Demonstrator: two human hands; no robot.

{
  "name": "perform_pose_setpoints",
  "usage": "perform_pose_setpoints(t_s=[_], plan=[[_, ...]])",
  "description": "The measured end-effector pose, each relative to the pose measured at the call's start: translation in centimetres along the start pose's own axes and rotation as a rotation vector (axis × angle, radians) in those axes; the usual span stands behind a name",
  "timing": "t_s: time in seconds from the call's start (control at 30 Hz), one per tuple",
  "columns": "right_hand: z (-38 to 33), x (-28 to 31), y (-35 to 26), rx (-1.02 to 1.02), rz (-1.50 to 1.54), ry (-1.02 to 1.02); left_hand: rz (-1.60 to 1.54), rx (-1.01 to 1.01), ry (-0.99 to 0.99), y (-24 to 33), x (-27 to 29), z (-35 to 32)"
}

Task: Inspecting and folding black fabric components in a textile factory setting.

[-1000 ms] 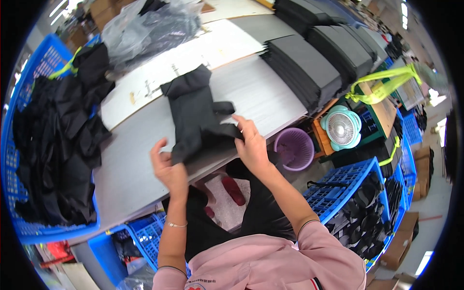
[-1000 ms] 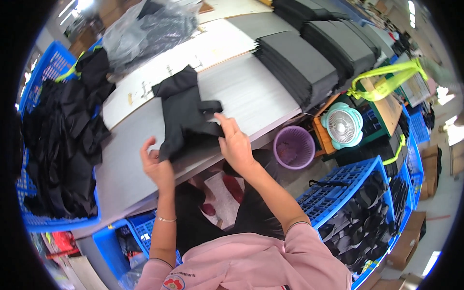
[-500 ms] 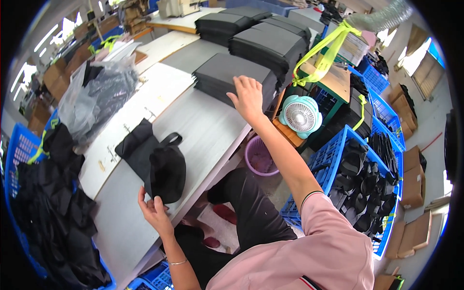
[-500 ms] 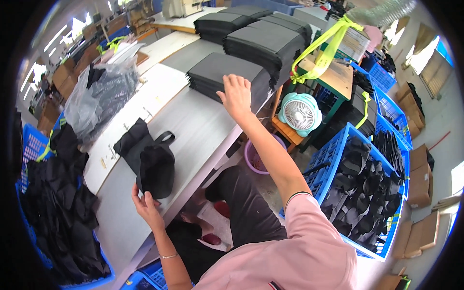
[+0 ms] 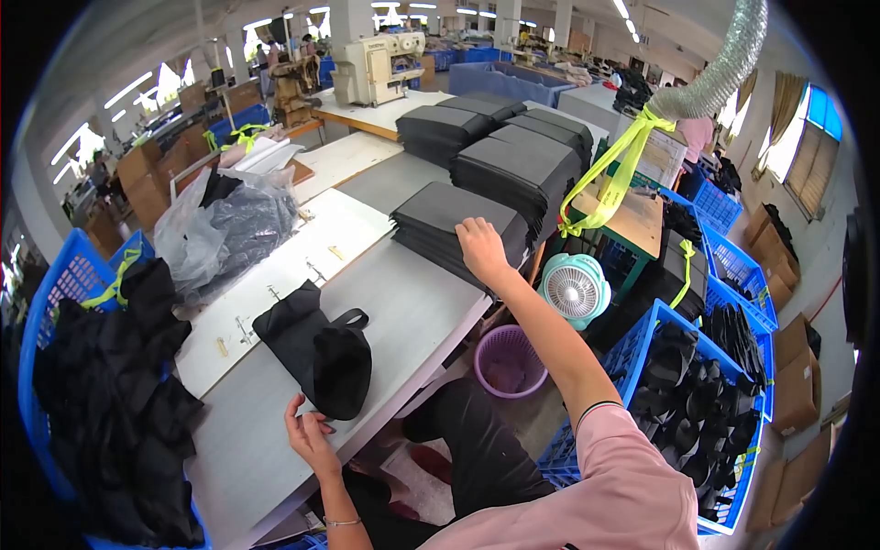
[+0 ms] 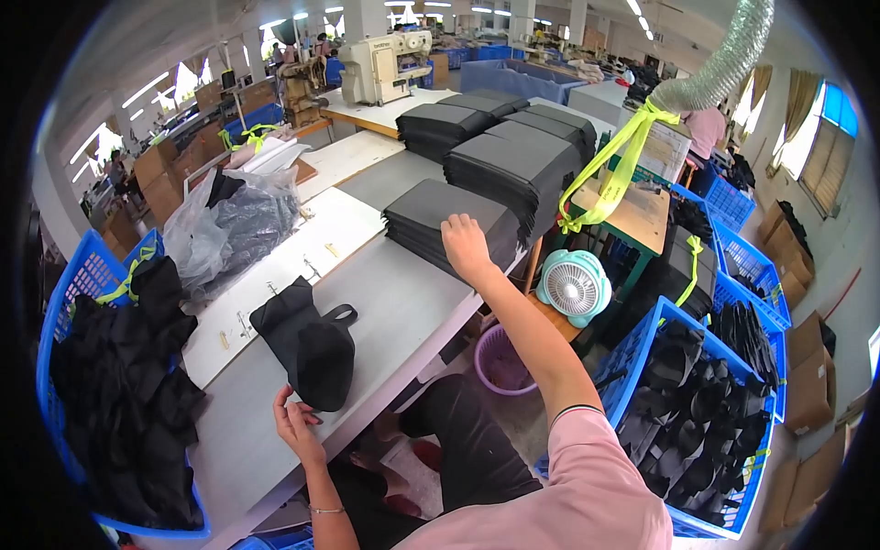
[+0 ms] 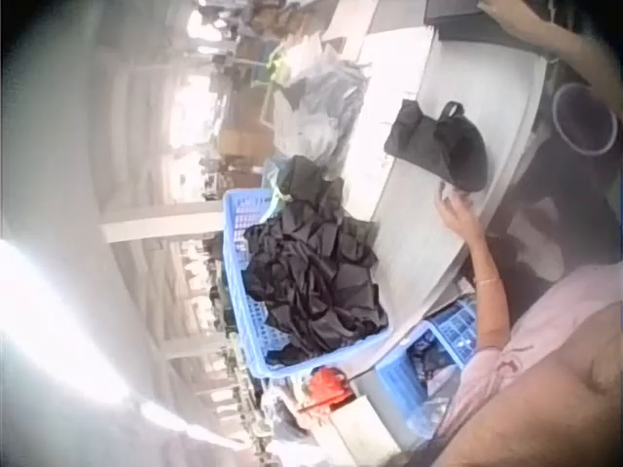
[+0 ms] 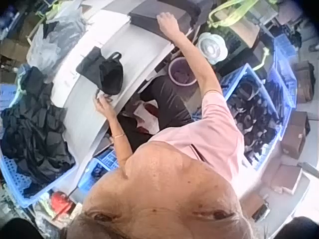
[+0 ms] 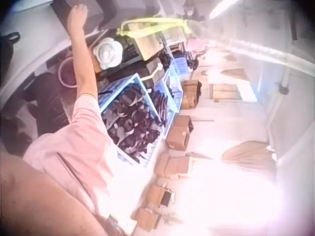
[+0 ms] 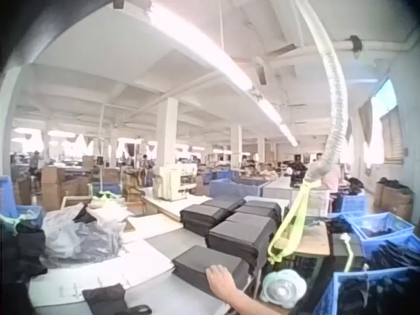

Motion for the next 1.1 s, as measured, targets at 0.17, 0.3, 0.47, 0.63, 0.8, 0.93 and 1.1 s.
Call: perform_pose_setpoints(t_s=[0.17,0.3,0.47,0.63,0.8,0.93,1.1], plan=[[-1.6,5.3,-3.3,0.114,-0.113,0.105,0.026,-0.015,0.051,1.8,0.0,-0.3],[-8.9,11.6,-8.7,0.198,-0.105,0.092,0.331,-0.368,0.095,6.5,-2.0,-3.7],[-19.0,15.6,-14.2,0.097,0.190,-0.097,-0.567,0.253,-0.349,2.7,-11.7,-10.0],[-24.3,17.1,-15.9,-0.130,0.407,-0.315,-0.877,0.857,-0.511,-0.4,-15.7,-14.1],[-26.0,17.6,-13.4,-0.538,0.987,-0.593,-1.242,0.679,-0.574,3.9,-17.3,-11.2],[-26.6,17.7,-12.7,-0.689,1.048,-0.763,-1.380,0.695,-0.443,5.7,-16.7,-8.9],[-26.1,18.8,-13.7,-0.549,0.847,-0.579,-1.271,0.798,-0.262,4.4,-13.5,-8.1]])
Point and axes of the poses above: each hand's wrist, its own z-axis towards the middle knuckle, its own x-axis out of the back of the hand, y = z × x, the point moved 6 cm from there along z, towards the middle knuckle, and after that the axes turned 15 degrees about -x, right-handed, at the moved point
